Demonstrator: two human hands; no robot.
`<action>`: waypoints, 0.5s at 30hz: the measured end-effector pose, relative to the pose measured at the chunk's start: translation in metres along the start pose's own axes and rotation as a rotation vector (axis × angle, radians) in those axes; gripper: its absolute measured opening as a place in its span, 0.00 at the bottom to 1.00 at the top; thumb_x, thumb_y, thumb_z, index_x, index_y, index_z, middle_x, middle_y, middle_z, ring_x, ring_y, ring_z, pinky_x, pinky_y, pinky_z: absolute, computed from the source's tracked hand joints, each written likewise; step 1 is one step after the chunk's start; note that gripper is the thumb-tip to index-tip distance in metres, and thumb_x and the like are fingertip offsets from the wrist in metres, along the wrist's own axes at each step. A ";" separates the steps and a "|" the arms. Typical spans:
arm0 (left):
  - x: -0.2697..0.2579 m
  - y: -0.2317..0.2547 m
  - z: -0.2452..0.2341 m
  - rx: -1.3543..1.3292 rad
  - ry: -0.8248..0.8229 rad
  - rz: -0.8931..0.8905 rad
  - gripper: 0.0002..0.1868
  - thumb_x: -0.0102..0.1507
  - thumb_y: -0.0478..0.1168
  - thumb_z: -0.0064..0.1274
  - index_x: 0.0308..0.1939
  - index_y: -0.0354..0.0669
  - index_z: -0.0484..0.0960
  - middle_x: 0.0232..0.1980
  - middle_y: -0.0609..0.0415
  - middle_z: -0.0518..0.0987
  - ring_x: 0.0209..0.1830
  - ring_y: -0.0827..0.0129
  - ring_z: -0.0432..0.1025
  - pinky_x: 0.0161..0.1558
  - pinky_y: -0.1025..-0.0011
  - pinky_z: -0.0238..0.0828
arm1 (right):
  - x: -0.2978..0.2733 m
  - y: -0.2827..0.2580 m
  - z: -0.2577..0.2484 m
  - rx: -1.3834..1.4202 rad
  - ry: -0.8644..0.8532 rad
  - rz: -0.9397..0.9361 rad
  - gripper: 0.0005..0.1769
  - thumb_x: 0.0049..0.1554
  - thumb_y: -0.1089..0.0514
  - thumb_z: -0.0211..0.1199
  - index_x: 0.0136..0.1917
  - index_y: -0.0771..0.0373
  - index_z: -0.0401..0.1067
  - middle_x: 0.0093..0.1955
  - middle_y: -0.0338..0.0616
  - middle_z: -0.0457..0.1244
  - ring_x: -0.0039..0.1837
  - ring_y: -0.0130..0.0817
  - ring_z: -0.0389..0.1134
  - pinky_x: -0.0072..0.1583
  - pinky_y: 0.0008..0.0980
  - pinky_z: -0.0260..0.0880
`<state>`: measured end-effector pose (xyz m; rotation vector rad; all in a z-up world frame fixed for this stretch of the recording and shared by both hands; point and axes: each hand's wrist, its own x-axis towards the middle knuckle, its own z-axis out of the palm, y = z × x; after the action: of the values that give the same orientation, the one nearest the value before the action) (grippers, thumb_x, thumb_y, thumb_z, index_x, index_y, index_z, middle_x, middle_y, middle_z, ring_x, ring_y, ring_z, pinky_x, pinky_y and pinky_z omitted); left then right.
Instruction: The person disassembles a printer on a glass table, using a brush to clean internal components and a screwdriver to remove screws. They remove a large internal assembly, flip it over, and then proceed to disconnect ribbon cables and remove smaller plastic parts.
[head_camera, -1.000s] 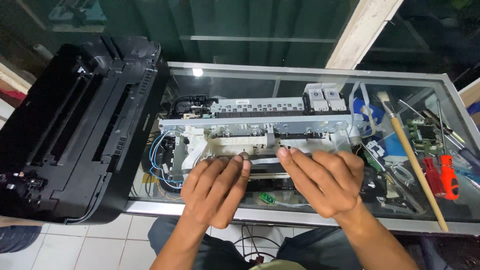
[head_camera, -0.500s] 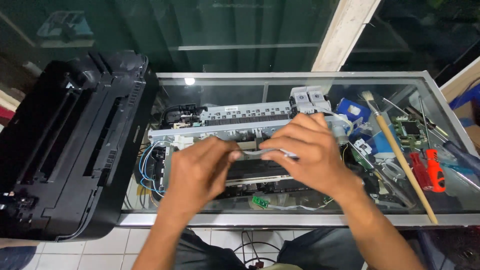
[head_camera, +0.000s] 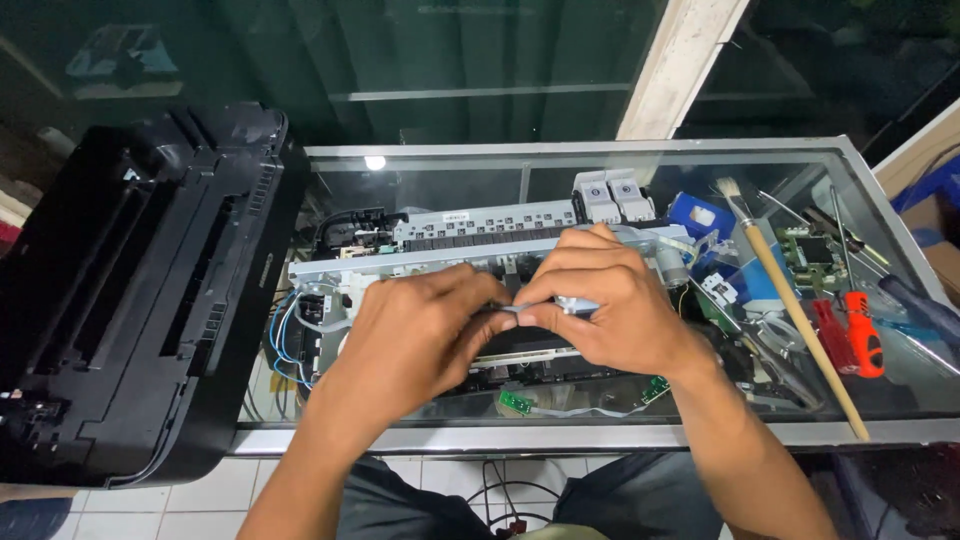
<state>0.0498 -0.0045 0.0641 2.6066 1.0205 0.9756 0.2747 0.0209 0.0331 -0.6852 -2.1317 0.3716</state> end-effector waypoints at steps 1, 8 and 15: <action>-0.001 0.000 0.004 0.049 0.014 0.019 0.02 0.60 0.36 0.61 0.35 0.42 0.85 0.27 0.48 0.82 0.24 0.47 0.77 0.26 0.58 0.72 | 0.000 0.001 0.000 -0.040 -0.015 -0.008 0.03 0.56 0.58 0.71 0.39 0.54 0.81 0.36 0.34 0.71 0.41 0.36 0.67 0.49 0.33 0.59; -0.003 -0.014 -0.016 -0.095 -0.092 -0.109 0.06 0.62 0.38 0.56 0.31 0.43 0.84 0.18 0.48 0.79 0.16 0.47 0.74 0.22 0.61 0.69 | -0.011 0.017 -0.016 -0.153 0.004 0.100 0.06 0.53 0.65 0.71 0.46 0.58 0.82 0.41 0.42 0.72 0.44 0.41 0.68 0.52 0.38 0.59; -0.006 -0.026 -0.023 0.030 -0.212 -0.185 0.12 0.70 0.45 0.44 0.36 0.50 0.80 0.10 0.60 0.62 0.11 0.66 0.58 0.24 0.65 0.55 | -0.021 0.039 -0.015 -0.271 0.036 0.025 0.10 0.55 0.64 0.74 0.51 0.55 0.81 0.47 0.36 0.71 0.51 0.34 0.67 0.57 0.37 0.59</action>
<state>0.0181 0.0089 0.0684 2.5163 1.2001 0.6314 0.3105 0.0402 0.0103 -0.8658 -2.1613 0.0821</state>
